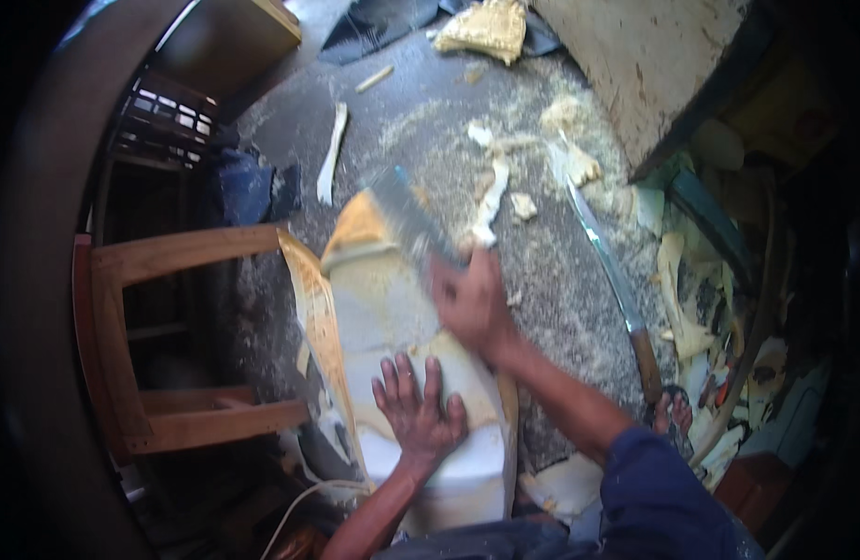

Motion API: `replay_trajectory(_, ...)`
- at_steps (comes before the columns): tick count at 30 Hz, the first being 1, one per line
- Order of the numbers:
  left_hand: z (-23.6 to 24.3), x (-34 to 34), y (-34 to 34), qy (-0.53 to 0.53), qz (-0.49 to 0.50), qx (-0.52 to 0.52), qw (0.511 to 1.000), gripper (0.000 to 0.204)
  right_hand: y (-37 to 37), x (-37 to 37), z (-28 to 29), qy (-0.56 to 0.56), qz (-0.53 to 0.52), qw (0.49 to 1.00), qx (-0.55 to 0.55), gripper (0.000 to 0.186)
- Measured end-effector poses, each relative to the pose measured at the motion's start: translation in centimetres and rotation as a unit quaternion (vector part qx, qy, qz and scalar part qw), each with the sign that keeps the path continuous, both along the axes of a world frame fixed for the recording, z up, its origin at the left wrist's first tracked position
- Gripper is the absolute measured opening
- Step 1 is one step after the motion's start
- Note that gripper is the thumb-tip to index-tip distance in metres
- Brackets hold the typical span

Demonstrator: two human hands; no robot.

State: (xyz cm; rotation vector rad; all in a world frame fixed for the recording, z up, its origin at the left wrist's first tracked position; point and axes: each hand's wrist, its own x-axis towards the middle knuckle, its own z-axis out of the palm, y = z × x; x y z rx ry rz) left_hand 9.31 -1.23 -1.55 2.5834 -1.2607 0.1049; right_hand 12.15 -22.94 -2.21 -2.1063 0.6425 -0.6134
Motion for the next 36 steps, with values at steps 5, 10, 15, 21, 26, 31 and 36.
replay_trajectory(5,0.0,-0.1,0.1,-0.011,0.006,0.017,1.0,0.067,0.5,-0.8,0.7,-0.139,-0.001,0.99,-0.011,0.027)
replay_trajectory(10,-0.2,-0.4,0.2,-0.002,0.004,0.02,1.0,0.066,-0.1,0.8,0.5,-0.005,-0.025,0.999,0.044,0.03)
replay_trajectory(15,-0.2,-0.3,0.3,-0.01,0.002,0.019,1.0,0.067,0.4,-0.5,-0.3,-0.033,-0.009,0.999,0.029,0.03)
replay_trajectory(21,-0.1,-0.2,0.2,-0.01,0.005,0.028,1.0,0.068,0.8,-0.6,-0.4,-0.135,-0.009,0.99,-0.039,0.03)
replay_trajectory(26,0.0,-0.3,0.2,-0.001,0.009,0.026,1.0,0.068,-0.5,2.1,-0.4,-0.022,-0.054,0.997,0.041,0.031)
replay_trajectory(31,0.0,0.0,-0.1,-0.013,-0.004,0.022,1.0,0.068,-0.1,0.2,-0.5,-0.065,-0.011,0.997,0.031,0.027)
replay_trajectory(36,0.0,-0.3,0.2,0.001,0.003,0.025,1.0,0.066,0.5,0.7,-0.1,-0.086,-0.004,0.996,-0.015,0.03)
